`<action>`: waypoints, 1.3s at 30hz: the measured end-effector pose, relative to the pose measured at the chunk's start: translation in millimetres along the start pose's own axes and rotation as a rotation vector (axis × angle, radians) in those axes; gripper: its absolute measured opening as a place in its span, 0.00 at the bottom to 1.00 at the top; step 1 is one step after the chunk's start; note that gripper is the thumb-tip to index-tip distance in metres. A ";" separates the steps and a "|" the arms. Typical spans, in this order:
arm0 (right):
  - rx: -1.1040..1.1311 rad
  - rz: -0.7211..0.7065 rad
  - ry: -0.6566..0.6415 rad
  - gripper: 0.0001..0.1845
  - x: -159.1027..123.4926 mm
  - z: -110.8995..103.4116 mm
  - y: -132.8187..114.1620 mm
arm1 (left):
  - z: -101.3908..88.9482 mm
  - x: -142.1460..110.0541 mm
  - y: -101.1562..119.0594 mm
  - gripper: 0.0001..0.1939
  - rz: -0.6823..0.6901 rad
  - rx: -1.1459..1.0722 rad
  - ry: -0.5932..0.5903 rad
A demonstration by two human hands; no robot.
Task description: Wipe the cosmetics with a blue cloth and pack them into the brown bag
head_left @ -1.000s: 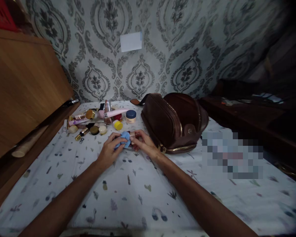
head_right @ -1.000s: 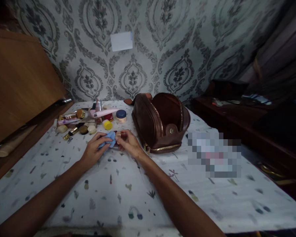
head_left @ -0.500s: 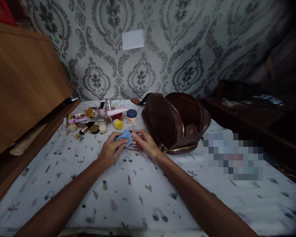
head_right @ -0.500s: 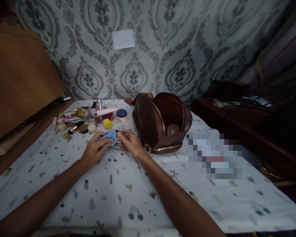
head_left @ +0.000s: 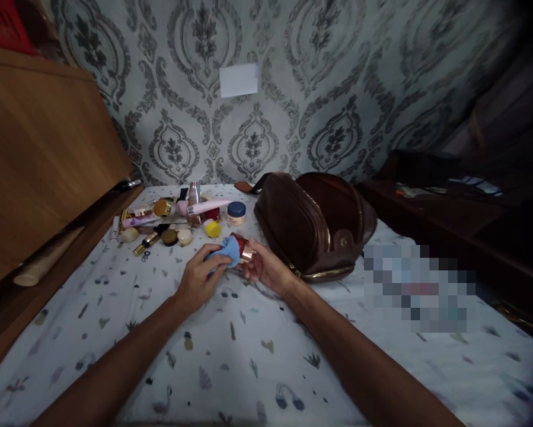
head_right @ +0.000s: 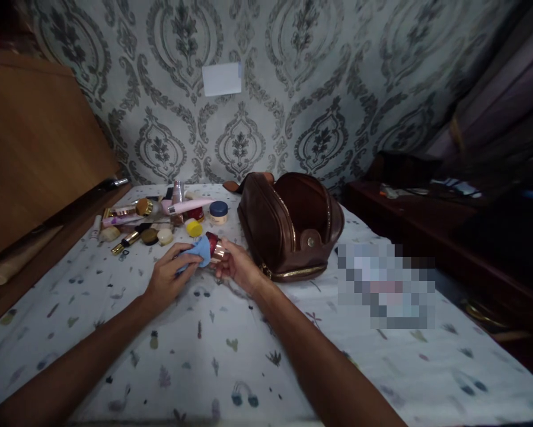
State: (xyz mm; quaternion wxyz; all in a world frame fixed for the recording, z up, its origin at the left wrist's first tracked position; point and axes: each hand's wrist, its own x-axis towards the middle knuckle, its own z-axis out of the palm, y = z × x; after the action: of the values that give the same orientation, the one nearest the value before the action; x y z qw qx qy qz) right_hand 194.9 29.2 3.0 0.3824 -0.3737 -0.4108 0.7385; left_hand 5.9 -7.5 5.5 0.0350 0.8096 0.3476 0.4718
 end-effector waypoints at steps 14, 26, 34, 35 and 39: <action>0.036 0.099 -0.125 0.26 -2.9 -5.1 -2.2 | -2.6 -1.3 4.7 0.11 0.009 -0.053 0.021; 0.024 -0.249 -0.033 0.26 -6.0 3.8 4.7 | 5.4 -7.4 -11.9 0.29 -0.469 -0.311 -0.063; -0.235 -0.461 0.042 0.40 -3.1 9.8 10.2 | 6.1 1.0 -13.6 0.27 -0.744 -0.730 0.068; -0.286 -0.494 0.067 0.35 -2.3 9.3 9.6 | 6.0 1.7 -13.4 0.26 -0.794 -0.800 0.072; -0.478 -0.646 0.207 0.22 -2.3 6.7 5.5 | 5.1 4.0 -10.3 0.24 -0.976 -0.952 0.092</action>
State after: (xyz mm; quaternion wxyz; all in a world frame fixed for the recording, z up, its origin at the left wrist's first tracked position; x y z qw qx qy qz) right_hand 188.7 23.0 1.2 0.5363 -0.3760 -0.6263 0.4229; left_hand 5.7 4.0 1.7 0.5811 0.4355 0.4288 0.5373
